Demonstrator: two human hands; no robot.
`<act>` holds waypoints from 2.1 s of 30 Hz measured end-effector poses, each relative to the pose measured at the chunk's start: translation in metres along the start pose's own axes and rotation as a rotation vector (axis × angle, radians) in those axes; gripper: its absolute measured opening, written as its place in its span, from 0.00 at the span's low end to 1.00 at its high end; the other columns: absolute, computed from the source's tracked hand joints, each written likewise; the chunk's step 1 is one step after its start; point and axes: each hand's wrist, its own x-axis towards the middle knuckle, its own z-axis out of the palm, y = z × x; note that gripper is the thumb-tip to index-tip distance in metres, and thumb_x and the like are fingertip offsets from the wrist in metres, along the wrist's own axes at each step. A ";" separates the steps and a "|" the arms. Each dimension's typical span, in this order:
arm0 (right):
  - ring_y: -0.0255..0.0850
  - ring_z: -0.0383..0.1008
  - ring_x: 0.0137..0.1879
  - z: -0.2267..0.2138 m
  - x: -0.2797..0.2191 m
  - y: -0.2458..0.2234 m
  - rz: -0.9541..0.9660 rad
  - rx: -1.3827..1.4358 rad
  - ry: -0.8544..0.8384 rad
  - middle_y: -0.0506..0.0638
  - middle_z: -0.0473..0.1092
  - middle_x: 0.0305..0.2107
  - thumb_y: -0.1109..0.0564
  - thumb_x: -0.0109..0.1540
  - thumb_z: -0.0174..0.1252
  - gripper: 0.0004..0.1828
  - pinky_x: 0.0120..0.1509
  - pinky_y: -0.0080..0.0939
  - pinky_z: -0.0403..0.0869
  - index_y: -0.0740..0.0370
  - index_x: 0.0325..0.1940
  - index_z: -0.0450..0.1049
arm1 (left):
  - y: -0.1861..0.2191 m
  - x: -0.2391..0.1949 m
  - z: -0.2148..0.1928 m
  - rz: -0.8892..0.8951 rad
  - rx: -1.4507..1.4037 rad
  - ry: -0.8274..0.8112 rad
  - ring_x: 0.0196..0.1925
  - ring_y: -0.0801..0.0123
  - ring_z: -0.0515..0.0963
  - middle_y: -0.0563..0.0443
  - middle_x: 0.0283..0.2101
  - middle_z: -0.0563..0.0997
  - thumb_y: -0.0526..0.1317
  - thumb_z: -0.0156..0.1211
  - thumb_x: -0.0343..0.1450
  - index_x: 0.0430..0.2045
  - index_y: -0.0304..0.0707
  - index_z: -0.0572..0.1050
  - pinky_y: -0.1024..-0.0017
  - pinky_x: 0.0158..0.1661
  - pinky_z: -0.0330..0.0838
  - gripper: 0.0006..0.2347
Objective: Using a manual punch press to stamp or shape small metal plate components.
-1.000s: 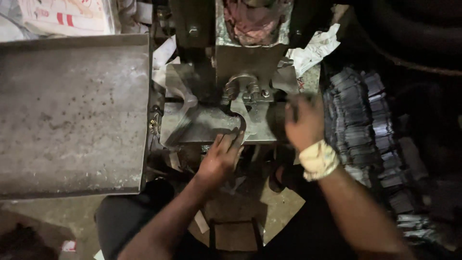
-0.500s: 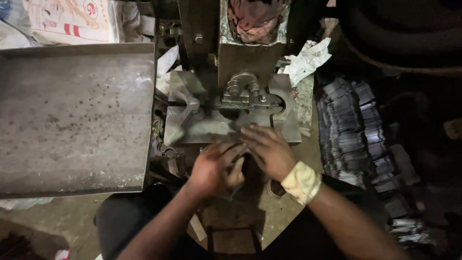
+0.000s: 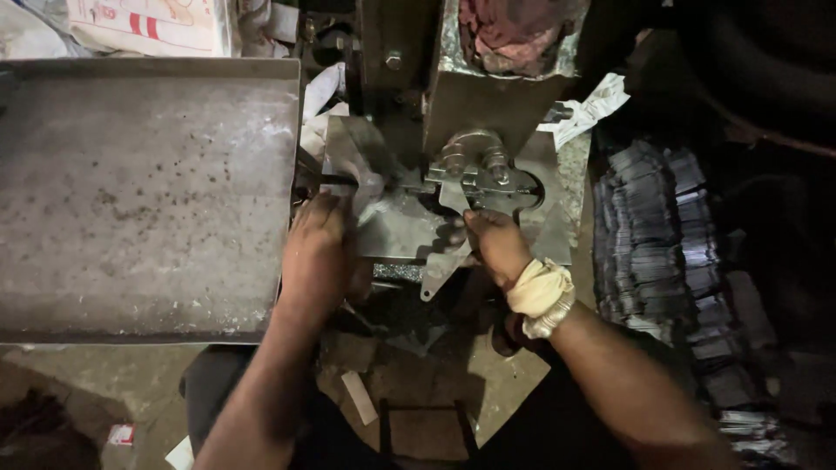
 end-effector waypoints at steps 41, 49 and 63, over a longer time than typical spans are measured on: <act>0.58 0.77 0.47 -0.094 0.012 -0.058 -0.450 -0.949 0.756 0.62 0.77 0.40 0.45 0.56 0.69 0.15 0.52 0.54 0.73 0.56 0.40 0.85 | 0.092 -0.028 0.067 0.316 -0.193 -0.178 0.53 0.44 0.73 0.34 0.50 0.74 0.33 0.60 0.71 0.57 0.25 0.73 0.53 0.57 0.69 0.19; 0.58 0.69 0.59 -0.047 -0.070 -0.082 -0.634 -0.914 0.699 0.62 0.70 0.51 0.55 0.63 0.65 0.08 0.62 0.54 0.70 0.57 0.47 0.81 | 0.091 -0.028 0.064 0.396 -0.038 -0.095 0.56 0.49 0.75 0.37 0.51 0.76 0.35 0.61 0.72 0.57 0.24 0.73 0.55 0.60 0.69 0.19; 0.56 0.65 0.67 0.012 -0.121 -0.076 -1.059 -1.314 0.051 0.56 0.66 0.62 0.53 0.62 0.64 0.23 0.69 0.59 0.62 0.53 0.62 0.76 | 0.087 -0.029 0.031 0.431 -0.213 -0.061 0.55 0.52 0.79 0.44 0.50 0.81 0.40 0.64 0.72 0.53 0.41 0.74 0.55 0.59 0.72 0.15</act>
